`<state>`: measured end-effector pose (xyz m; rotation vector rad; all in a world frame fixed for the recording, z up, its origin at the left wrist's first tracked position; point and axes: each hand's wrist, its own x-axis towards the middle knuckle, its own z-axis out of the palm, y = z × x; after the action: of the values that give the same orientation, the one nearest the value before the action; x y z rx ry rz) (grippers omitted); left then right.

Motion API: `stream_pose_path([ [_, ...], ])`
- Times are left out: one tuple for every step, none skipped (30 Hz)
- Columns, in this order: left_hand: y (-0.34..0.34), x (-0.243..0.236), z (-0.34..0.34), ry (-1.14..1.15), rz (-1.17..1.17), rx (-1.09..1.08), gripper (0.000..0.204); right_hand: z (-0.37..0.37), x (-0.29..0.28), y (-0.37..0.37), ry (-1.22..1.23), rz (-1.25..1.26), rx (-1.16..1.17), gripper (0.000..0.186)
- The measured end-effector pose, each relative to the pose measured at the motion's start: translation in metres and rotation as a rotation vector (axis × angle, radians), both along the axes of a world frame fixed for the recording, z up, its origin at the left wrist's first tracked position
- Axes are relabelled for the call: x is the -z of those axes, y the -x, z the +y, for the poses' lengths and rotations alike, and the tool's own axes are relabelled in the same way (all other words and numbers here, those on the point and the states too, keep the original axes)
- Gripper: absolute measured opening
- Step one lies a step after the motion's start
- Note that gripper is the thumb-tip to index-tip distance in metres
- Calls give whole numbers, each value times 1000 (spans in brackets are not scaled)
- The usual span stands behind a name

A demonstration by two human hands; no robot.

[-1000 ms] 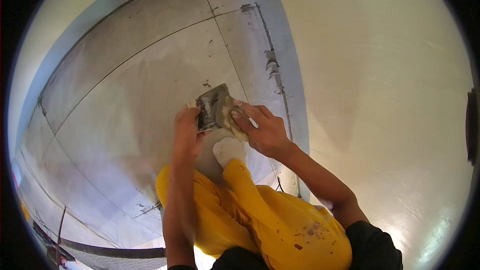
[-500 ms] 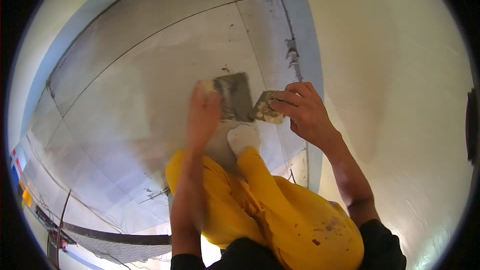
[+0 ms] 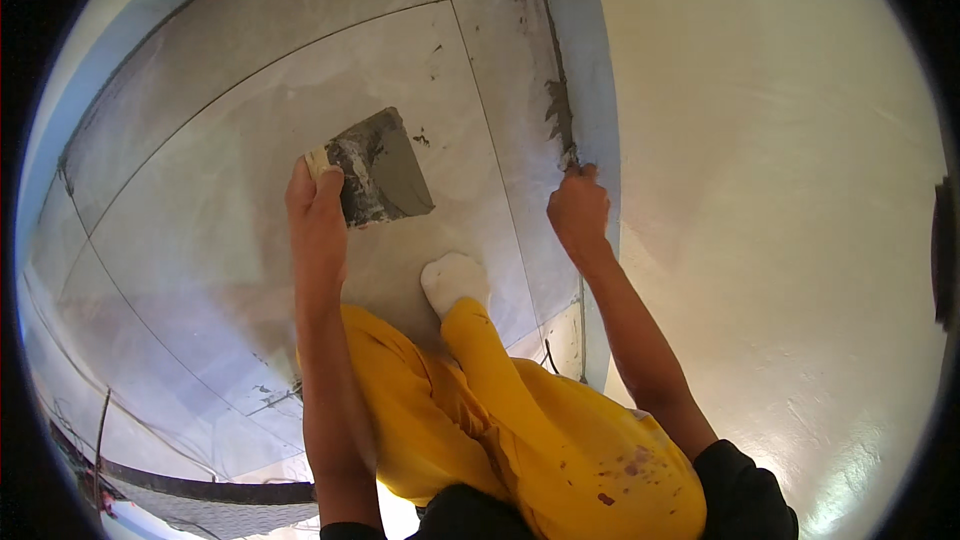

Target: The person is applying grout or sealant between floor tiles using a spatula and a smaller tool.

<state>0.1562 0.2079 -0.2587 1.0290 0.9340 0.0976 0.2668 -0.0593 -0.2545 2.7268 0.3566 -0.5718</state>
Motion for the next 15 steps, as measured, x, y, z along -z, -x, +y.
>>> stream_pose_path([
  [-1,-1,1,-1,-1,-1,11,1,7,1,23,-15,-5,28],
  [-2,-2,-1,-17,-4,7,11,1,17,4,27,-19,-4,28],
  [-3,-4,-1,-38,-5,13,12,5,27,8,-8,-87,35,29],
  [-5,-7,-1,-39,-8,13,12,5,33,8,-43,-156,75,31],
  [-7,-8,-1,-22,-13,6,12,4,32,6,-42,-160,76,31],
  [-9,-10,-1,-5,-20,-1,12,3,29,4,-20,-92,59,31],
  [-11,-16,-3,-2,-28,1,12,1,26,2,4,-27,42,32],
  [-14,-26,-1,-90,82,38,11,4,16,1,-2,-29,39,32],
  [-15,-28,0,-180,190,71,11,6,-2,4,-9,78,-3,29],
  [-12,-19,2,-192,179,61,11,11,-16,-1,-19,177,-47,27],
  [-2,-4,3,-141,99,67,18,16,-20,-7,-36,174,-56,27],
  [5,1,3,-75,22,83,27,17,-27,-6,-67,136,-137,27],
  [10,4,5,-78,28,86,27,19,-30,-4,-100,101,-218,26],
  [10,2,5,-75,47,100,28,23,-34,-10,-94,104,-213,26],
  [7,-2,6,-72,62,116,29,30,-32,-30,-223,-66,-396,27],
])
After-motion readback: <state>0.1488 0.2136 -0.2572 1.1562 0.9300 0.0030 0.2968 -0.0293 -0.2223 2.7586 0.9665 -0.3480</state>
